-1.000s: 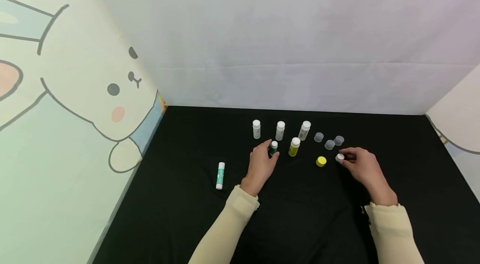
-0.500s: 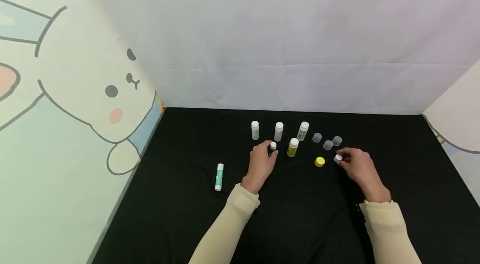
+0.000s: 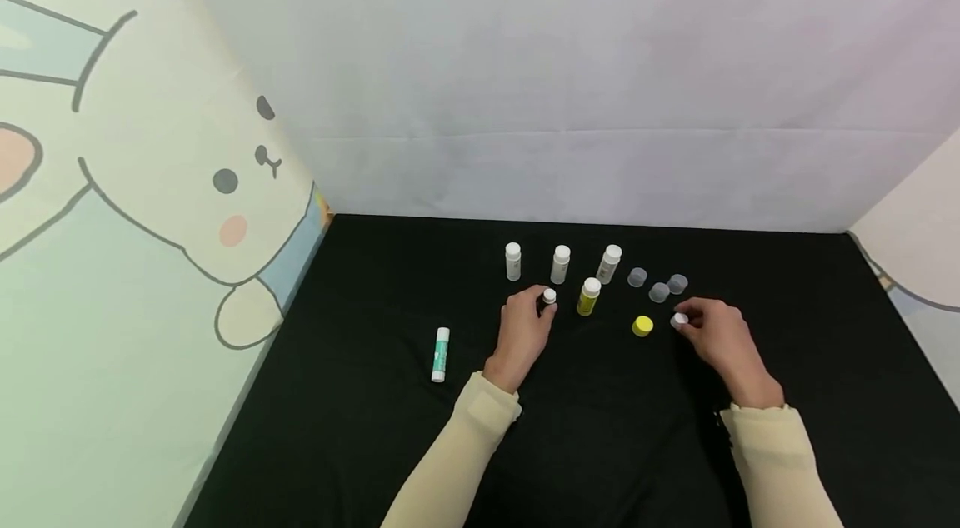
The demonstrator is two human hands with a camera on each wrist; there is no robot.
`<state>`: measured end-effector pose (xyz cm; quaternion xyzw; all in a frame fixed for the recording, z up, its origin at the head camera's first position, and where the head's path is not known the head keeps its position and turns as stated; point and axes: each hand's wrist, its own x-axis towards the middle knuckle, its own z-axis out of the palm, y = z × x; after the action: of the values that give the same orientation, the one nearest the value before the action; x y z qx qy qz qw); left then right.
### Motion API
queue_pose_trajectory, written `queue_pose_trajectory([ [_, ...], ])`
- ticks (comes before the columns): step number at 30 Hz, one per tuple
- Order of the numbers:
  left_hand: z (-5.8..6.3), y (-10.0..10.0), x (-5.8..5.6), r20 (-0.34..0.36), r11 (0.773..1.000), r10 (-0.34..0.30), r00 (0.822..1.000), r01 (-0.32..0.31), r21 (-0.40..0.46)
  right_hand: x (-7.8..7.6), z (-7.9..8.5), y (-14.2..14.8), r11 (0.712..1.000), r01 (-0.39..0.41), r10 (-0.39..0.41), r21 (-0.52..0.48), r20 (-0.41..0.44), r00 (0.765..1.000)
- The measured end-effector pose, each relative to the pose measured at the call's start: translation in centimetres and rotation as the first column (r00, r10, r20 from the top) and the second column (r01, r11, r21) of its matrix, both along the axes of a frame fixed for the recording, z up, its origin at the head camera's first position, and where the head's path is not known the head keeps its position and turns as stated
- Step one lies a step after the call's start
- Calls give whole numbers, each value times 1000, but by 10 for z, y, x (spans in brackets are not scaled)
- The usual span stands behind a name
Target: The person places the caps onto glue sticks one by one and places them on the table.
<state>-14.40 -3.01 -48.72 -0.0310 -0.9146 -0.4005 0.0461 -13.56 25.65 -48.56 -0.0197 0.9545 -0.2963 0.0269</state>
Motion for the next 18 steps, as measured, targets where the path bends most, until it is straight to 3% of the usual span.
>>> queue_pose_trajectory([
  [18,0,-5,9,-23,999,-15,1000,16,28,2,-3,-1,1000,25,-25,-5,-8,1000],
])
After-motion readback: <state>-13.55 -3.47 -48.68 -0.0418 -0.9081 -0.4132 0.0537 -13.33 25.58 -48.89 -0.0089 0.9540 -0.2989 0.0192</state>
